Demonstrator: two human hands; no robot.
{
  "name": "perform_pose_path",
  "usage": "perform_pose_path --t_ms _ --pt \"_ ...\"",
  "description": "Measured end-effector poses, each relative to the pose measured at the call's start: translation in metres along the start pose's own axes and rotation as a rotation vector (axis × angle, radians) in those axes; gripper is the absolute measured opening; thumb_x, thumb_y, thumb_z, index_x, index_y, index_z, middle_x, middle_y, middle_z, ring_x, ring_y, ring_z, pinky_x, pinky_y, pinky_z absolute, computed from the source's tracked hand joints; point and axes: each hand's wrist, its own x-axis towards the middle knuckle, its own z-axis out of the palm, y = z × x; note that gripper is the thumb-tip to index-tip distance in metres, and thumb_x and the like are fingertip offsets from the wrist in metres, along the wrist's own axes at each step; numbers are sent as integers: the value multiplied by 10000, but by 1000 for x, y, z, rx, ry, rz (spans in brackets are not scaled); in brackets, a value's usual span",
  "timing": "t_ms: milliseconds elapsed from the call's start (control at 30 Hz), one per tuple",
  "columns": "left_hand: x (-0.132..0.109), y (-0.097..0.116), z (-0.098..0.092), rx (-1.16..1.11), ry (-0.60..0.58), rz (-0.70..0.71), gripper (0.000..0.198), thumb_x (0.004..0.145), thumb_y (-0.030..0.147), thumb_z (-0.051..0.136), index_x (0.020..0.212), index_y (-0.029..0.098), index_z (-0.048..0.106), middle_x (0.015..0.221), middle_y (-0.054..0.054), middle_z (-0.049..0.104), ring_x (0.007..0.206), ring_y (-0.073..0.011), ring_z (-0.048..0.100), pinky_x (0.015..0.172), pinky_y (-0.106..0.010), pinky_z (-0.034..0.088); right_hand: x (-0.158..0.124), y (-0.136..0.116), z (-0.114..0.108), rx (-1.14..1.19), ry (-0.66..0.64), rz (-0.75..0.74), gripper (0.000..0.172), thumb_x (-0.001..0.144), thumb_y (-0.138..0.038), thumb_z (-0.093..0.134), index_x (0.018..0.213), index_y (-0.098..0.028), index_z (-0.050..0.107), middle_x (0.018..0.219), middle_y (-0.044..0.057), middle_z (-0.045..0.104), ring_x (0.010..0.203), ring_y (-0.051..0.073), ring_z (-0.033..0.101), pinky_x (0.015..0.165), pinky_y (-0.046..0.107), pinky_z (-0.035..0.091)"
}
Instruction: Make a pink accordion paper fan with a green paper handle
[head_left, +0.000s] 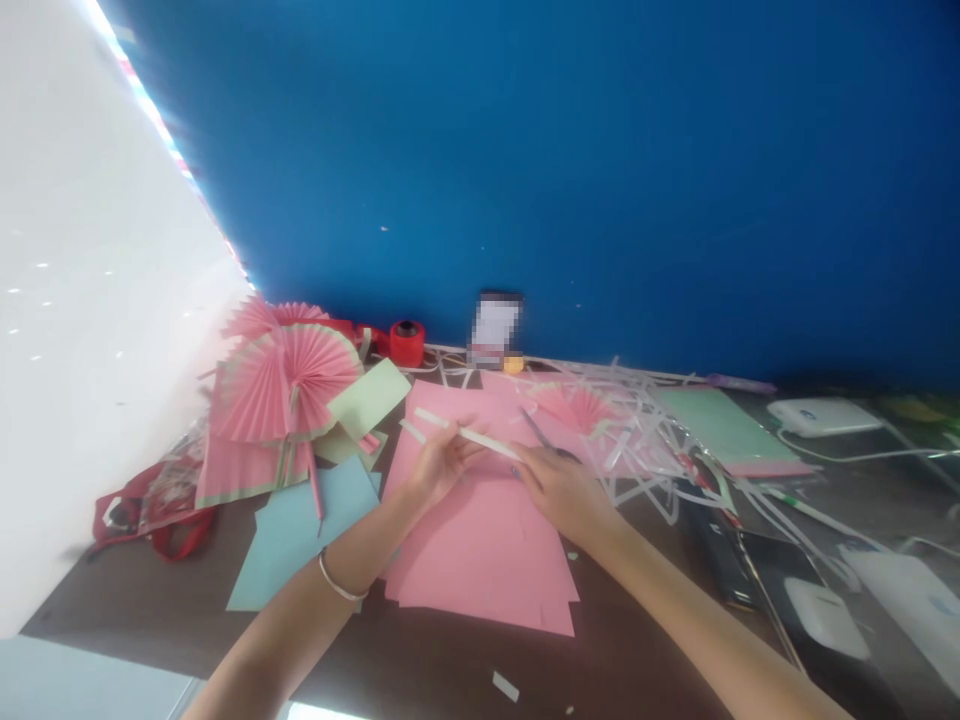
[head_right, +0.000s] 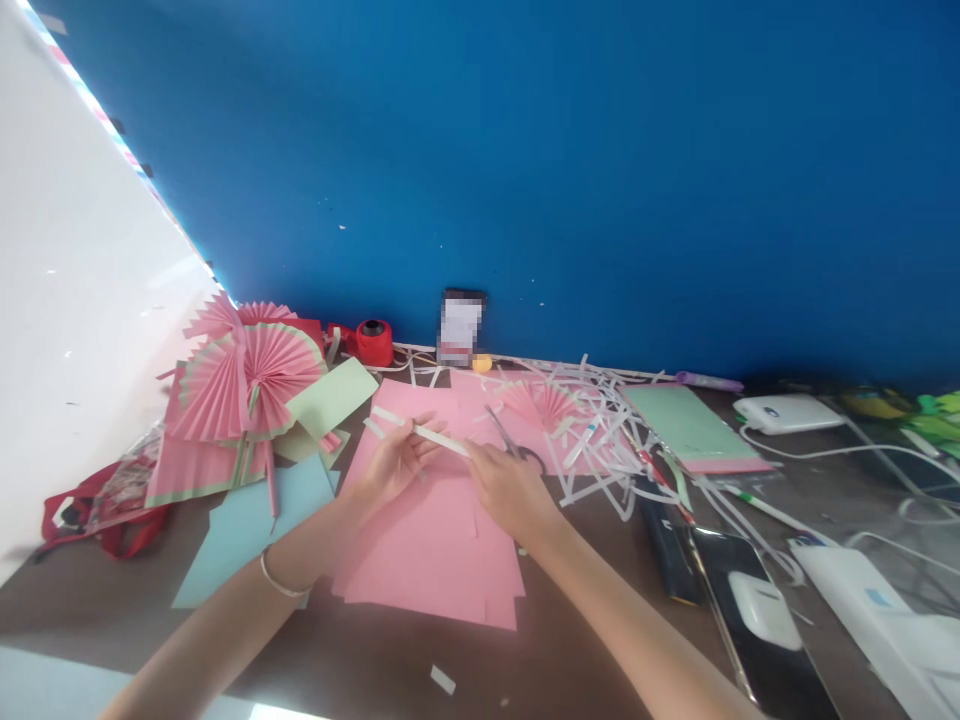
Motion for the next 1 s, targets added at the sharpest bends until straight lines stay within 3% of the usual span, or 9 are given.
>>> perform_pose_path --t_ms 300,533,700,833,1000 --pt "4 5 -1 -45 146 46 259 871 276 489 1044 108 583 1117 -138 629 1060 -206 589 875 -262 472 -4 2 -1 -27 13 37 342 910 -247 337 1161 -199 564 864 65 702 717 180 636 653 283 459" --pt "-3 5 7 76 66 -5 380 791 333 621 1105 127 560 994 -137 673 835 -193 664 880 -369 480 -5 3 0 -22 32 86 339 885 -207 349 1134 -190 578 912 72 698 787 189 637 690 294 467" --pt "-3 3 7 183 98 25 345 631 177 764 942 102 634 783 -65 693 725 -146 659 829 -307 489 -9 3 -2 -47 91 89 332 879 -193 348 1100 -186 595 886 62 699 756 188 639 657 288 458" --pt "-1 -1 3 265 109 46 324 592 217 787 850 96 633 670 -43 670 676 -169 660 718 -298 505 -13 5 -5 -82 99 56 322 873 -173 351 1072 -178 604 886 67 694 731 181 635 639 275 454" --pt "-3 -1 1 330 107 87 398 582 256 791 897 124 587 675 -35 663 648 -171 657 606 -255 481 -18 6 -4 -105 109 22 323 868 -152 360 1086 -166 598 875 79 692 748 179 634 648 266 455"
